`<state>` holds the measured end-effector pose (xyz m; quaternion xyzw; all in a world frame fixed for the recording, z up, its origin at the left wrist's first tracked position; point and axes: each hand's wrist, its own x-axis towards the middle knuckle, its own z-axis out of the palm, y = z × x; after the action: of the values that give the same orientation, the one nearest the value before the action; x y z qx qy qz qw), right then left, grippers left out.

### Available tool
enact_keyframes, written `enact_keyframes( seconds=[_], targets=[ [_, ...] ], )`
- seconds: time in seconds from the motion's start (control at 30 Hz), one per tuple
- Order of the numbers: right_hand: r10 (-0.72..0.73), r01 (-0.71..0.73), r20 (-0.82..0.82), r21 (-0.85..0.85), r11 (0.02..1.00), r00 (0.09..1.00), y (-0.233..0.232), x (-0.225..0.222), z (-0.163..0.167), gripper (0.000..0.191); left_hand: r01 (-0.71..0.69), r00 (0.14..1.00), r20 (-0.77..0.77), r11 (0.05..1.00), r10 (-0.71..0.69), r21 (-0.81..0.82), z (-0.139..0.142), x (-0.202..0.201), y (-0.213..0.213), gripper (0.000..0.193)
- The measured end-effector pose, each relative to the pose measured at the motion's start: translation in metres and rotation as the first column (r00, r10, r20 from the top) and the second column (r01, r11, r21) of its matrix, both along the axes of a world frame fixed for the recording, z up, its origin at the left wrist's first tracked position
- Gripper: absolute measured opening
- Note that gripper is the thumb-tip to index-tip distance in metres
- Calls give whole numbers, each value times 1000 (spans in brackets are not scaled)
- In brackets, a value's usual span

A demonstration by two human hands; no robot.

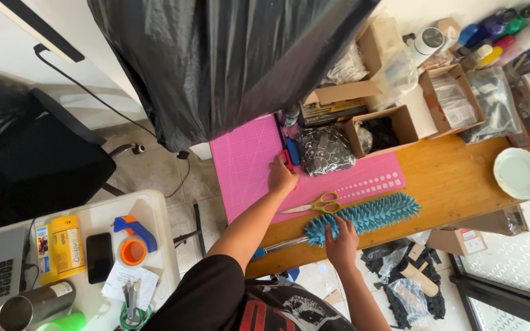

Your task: The person organizes various small items on a cluttered desk. They pick up and place down objects such as a duster, a tape dispenser, a small green cup, and a pink plastic container. The person also handles a plastic bag and a small metal object.

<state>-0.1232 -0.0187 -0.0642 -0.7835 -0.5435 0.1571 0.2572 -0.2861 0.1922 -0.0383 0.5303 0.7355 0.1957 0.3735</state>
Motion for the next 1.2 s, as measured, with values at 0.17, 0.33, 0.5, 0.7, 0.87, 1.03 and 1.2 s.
enact_keyframes(
  seconds=[0.17, 0.33, 0.5, 0.7, 0.87, 1.03, 1.2],
  targets=[
    [91, -90, -15, 74, 993, 996, 6, -1, 5, 43, 75, 997, -23, 996, -74, 49, 7, -8, -2, 97],
    [112, -110, -10, 103, 989, 994, -7, 10, 9, 45, 106, 994, -32, 986, -103, 128, -1, -46, -18, 86],
    [193, -192, -67, 10, 981, 979, -19, 20, 14, 45, 212, 964, -205, 956, -170, 204, -23, -128, -102, 68],
    [497, -493, -15, 105, 864, 868, -6, -11, 16, 41, 77, 956, -293, 976, -15, 202, -24, -199, -253, 57],
    [637, -626, -65, 134, 768, 768, 16, -62, 26, 40, -51, 951, -286, 973, 115, 223, -20, -209, -341, 58],
    [763, -743, -54, 192, 641, 644, 21, -115, 39, 41, -173, 934, -273, 959, 232, 224, -13, -238, -408, 56],
    [859, -858, -212, 128, 497, 466, -15, -168, 42, 39, -320, 885, -244, 900, 395, 297, -5, -272, -458, 51]
  ],
)
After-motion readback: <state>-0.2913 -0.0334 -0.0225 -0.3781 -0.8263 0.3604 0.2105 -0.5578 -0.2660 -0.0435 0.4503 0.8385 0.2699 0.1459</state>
